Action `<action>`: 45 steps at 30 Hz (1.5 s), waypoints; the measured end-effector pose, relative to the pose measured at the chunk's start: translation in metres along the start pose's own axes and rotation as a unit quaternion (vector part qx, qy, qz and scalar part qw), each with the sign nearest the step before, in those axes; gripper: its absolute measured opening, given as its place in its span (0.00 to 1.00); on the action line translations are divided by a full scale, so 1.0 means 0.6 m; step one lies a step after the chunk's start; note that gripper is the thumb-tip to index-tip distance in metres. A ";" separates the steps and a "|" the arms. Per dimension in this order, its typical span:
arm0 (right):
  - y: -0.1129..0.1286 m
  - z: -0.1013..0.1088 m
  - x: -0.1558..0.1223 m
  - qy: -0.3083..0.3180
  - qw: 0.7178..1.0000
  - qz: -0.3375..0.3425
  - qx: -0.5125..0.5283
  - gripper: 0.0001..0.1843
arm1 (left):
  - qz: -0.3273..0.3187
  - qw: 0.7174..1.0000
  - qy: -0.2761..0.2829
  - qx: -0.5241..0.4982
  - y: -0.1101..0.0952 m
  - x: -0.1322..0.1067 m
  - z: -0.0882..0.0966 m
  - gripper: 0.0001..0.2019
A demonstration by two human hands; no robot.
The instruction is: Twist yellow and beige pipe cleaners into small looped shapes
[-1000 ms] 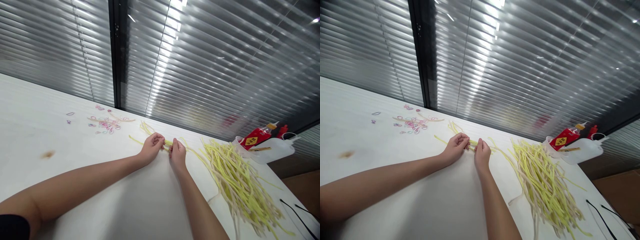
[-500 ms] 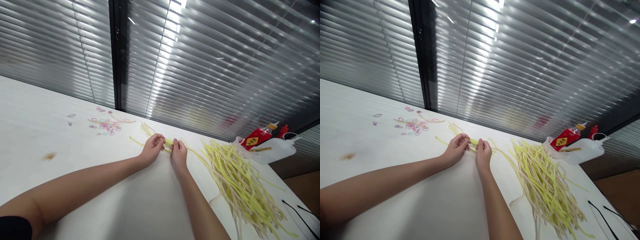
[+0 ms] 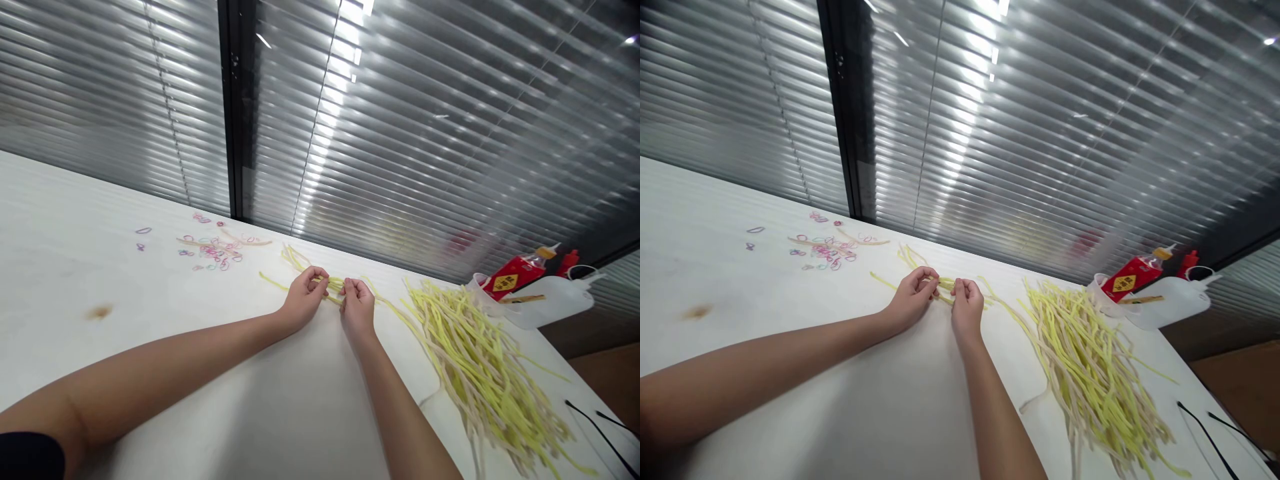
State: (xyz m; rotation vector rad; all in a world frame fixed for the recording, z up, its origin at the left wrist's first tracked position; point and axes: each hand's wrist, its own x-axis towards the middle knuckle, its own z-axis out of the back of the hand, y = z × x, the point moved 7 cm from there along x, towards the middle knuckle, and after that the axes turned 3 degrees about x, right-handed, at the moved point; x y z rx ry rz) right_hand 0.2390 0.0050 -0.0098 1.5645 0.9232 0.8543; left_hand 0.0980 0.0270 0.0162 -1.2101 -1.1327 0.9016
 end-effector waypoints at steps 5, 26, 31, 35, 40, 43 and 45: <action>0.001 0.001 -0.001 0.000 1.000 -0.001 -0.002 0.16 | 0.007 1.000 0.002 -0.017 -0.006 -0.002 -0.001 0.10; 0.068 0.006 -0.031 -0.031 0.992 0.124 0.009 0.18 | 0.020 0.982 0.161 -0.097 -0.019 -0.014 -0.037 0.12; 0.074 0.011 -0.032 -0.044 0.989 0.139 -0.009 0.20 | 0.008 0.977 0.192 -0.089 -0.028 -0.020 -0.044 0.13; 0.075 0.011 -0.031 -0.040 0.990 0.132 0.009 0.20 | 0.010 0.974 0.212 -0.074 -0.027 -0.024 -0.049 0.11; 0.075 0.008 -0.032 -0.037 0.992 0.120 0.019 0.20 | -0.019 0.968 0.246 -0.038 -0.034 -0.032 -0.056 0.11; 0.069 0.002 -0.032 -0.017 0.995 0.092 0.027 0.21 | -0.038 0.965 0.258 -0.009 -0.036 -0.035 -0.058 0.11; 0.069 0.000 -0.034 -0.009 0.996 0.087 0.020 0.22 | -0.048 0.966 0.255 0.002 -0.037 -0.035 -0.058 0.12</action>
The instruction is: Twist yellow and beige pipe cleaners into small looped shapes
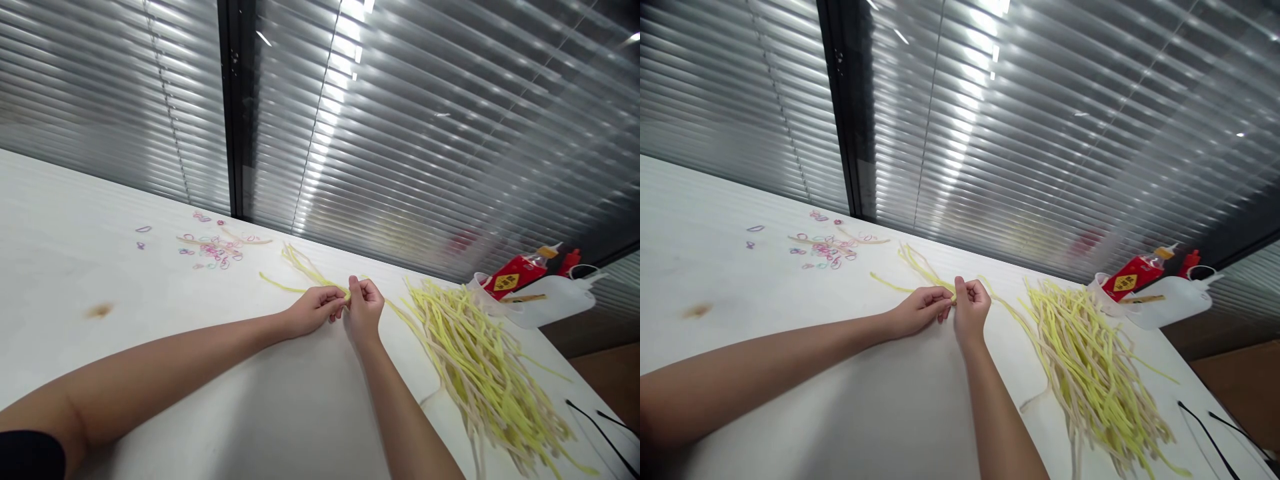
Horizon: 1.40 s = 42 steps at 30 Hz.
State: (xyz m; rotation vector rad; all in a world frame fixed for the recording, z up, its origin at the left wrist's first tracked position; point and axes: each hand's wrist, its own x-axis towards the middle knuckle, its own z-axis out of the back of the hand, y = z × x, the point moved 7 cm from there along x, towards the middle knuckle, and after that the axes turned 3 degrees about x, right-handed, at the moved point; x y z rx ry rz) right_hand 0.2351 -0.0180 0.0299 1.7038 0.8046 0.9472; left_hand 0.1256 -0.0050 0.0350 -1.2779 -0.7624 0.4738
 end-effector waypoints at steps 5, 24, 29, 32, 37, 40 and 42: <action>0.018 -0.001 -0.004 0.002 0.996 0.054 -0.073 0.26 | -0.004 1.000 -0.008 0.028 -0.003 0.000 0.002 0.14; 0.005 -0.027 -0.008 0.093 0.995 0.021 -0.011 0.23 | -0.002 1.000 -0.004 0.015 -0.003 0.001 0.003 0.12; 0.006 -0.022 -0.007 0.082 0.996 0.032 -0.006 0.24 | 0.003 1.000 -0.010 0.012 -0.003 0.001 0.003 0.12; 0.010 -0.020 -0.008 0.078 0.996 0.038 -0.007 0.25 | 0.004 1.000 -0.013 0.019 -0.004 0.001 0.003 0.13; 0.018 -0.014 -0.010 0.050 0.996 0.051 -0.045 0.27 | 0.008 0.999 -0.016 0.037 -0.003 0.000 0.004 0.13; 0.017 -0.008 -0.008 0.026 0.995 0.055 -0.075 0.27 | 0.009 0.999 -0.020 0.039 -0.002 0.000 0.005 0.13; 0.013 -0.005 -0.005 0.017 0.995 0.053 -0.086 0.26 | 0.010 0.999 -0.025 0.039 -0.001 0.000 0.006 0.13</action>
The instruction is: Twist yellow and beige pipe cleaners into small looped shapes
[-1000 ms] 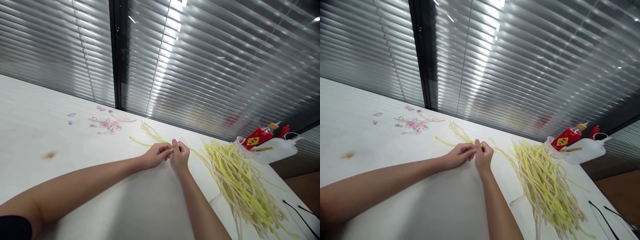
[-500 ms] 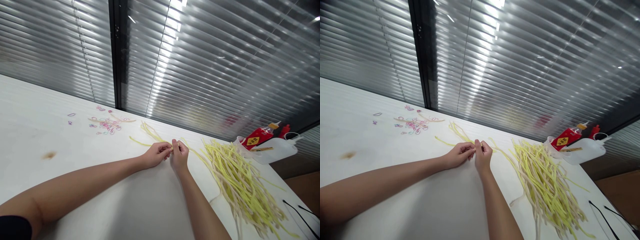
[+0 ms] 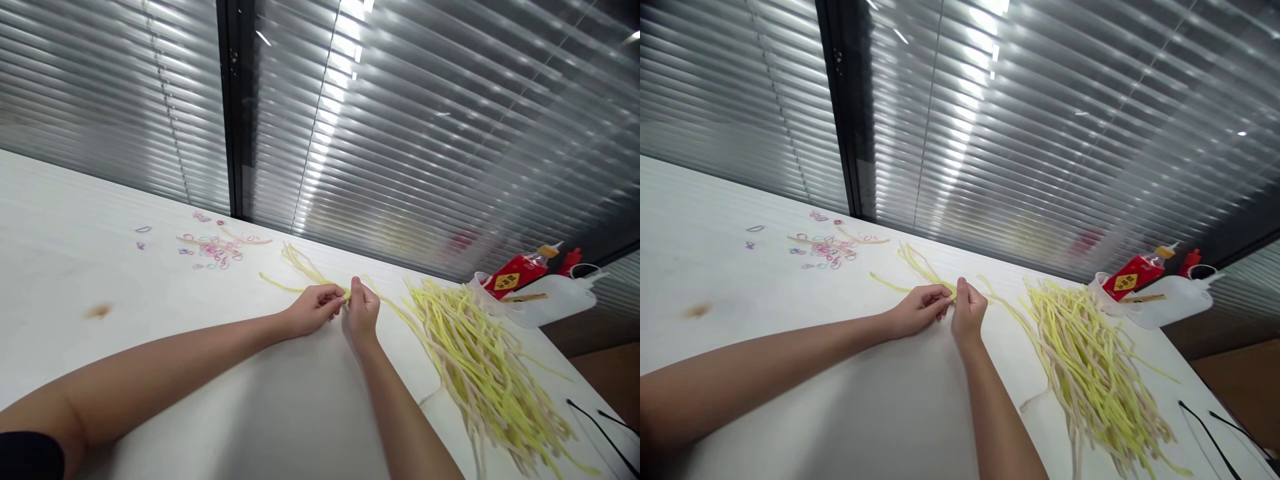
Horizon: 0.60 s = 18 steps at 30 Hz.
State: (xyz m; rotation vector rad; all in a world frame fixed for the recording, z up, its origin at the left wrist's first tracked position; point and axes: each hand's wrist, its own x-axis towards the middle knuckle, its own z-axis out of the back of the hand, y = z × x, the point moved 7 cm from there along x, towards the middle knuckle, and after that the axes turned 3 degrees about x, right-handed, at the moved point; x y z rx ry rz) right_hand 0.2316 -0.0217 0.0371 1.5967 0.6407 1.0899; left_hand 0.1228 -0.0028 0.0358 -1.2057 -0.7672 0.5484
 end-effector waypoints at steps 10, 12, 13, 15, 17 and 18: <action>-0.011 0.001 0.004 0.004 1.000 0.001 -0.002 0.25 | 0.004 1.000 -0.002 -0.003 0.002 0.000 0.001 0.13; -0.009 0.000 0.003 0.007 1.000 0.006 0.016 0.25 | 0.005 1.000 -0.003 -0.003 0.002 -0.001 0.001 0.13; -0.006 -0.002 0.003 0.011 1.000 0.009 0.023 0.26 | 0.006 1.000 -0.003 -0.004 0.002 -0.001 0.001 0.13; 0.000 -0.005 0.001 0.023 0.999 0.015 0.024 0.26 | 0.007 1.000 -0.003 -0.006 0.000 -0.001 0.001 0.13; 0.007 -0.007 0.000 0.027 0.999 0.019 0.009 0.26 | 0.008 1.000 -0.004 -0.007 -0.001 0.000 0.000 0.14; 0.009 -0.007 -0.001 0.027 0.999 0.020 0.001 0.26 | 0.008 1.000 -0.005 -0.007 -0.001 0.000 0.001 0.14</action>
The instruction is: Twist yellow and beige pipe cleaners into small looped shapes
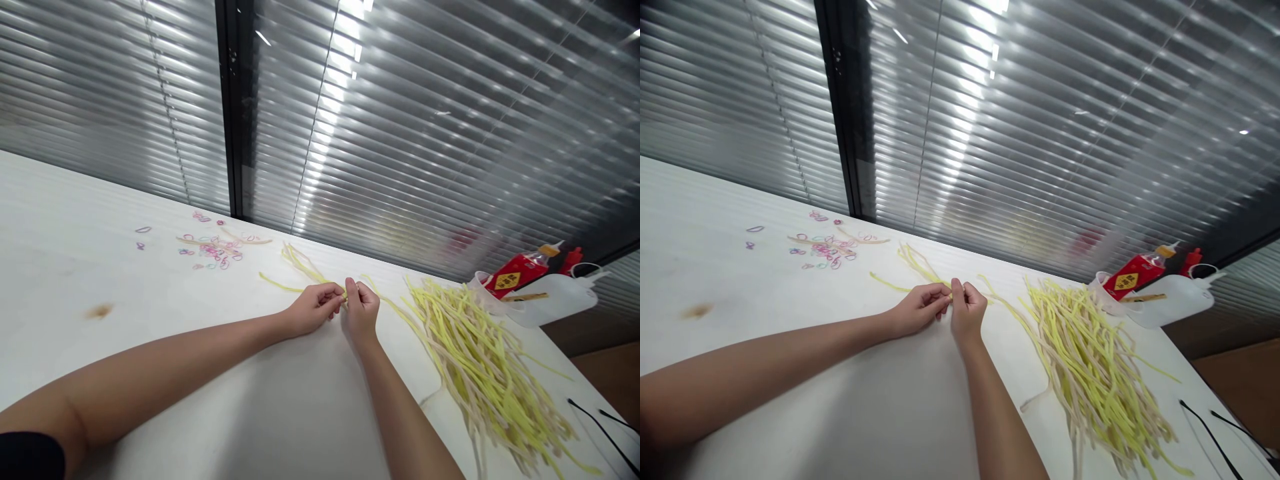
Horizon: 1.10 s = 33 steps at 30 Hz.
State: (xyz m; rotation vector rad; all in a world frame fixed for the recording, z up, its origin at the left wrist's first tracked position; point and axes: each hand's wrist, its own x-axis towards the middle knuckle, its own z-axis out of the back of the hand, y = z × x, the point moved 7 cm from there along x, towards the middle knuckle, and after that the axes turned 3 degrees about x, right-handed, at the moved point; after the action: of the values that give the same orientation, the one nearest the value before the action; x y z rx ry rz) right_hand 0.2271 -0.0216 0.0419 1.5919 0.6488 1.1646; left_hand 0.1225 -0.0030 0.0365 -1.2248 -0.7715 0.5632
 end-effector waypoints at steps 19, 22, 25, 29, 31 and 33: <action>-0.009 0.005 0.000 -0.011 1.000 0.000 0.015 0.26 | -0.003 1.000 0.004 0.009 0.005 0.002 -0.002 0.14; -0.021 0.010 0.000 -0.020 1.000 -0.007 0.007 0.25 | 0.000 1.000 0.001 0.016 0.010 0.003 -0.002 0.14; -0.026 0.015 0.002 -0.026 1.000 -0.007 -0.011 0.25 | 0.000 1.000 -0.009 0.021 0.013 0.004 -0.001 0.14; -0.019 0.015 0.003 -0.029 1.000 -0.003 0.003 0.25 | 0.000 1.000 -0.016 0.009 0.013 0.004 -0.001 0.14; -0.016 0.011 0.002 -0.018 1.000 -0.008 0.021 0.23 | -0.003 1.000 -0.021 0.000 0.011 0.004 -0.001 0.14; -0.016 0.004 0.001 0.000 0.999 -0.023 0.036 0.18 | -0.007 1.000 -0.030 -0.003 0.010 0.004 0.001 0.13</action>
State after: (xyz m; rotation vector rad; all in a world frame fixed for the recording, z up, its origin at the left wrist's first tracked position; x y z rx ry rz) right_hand 0.2305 -0.0189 0.0332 1.6281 0.7315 1.1182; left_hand 0.1239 0.0008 0.0316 -1.2116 -0.8321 0.5873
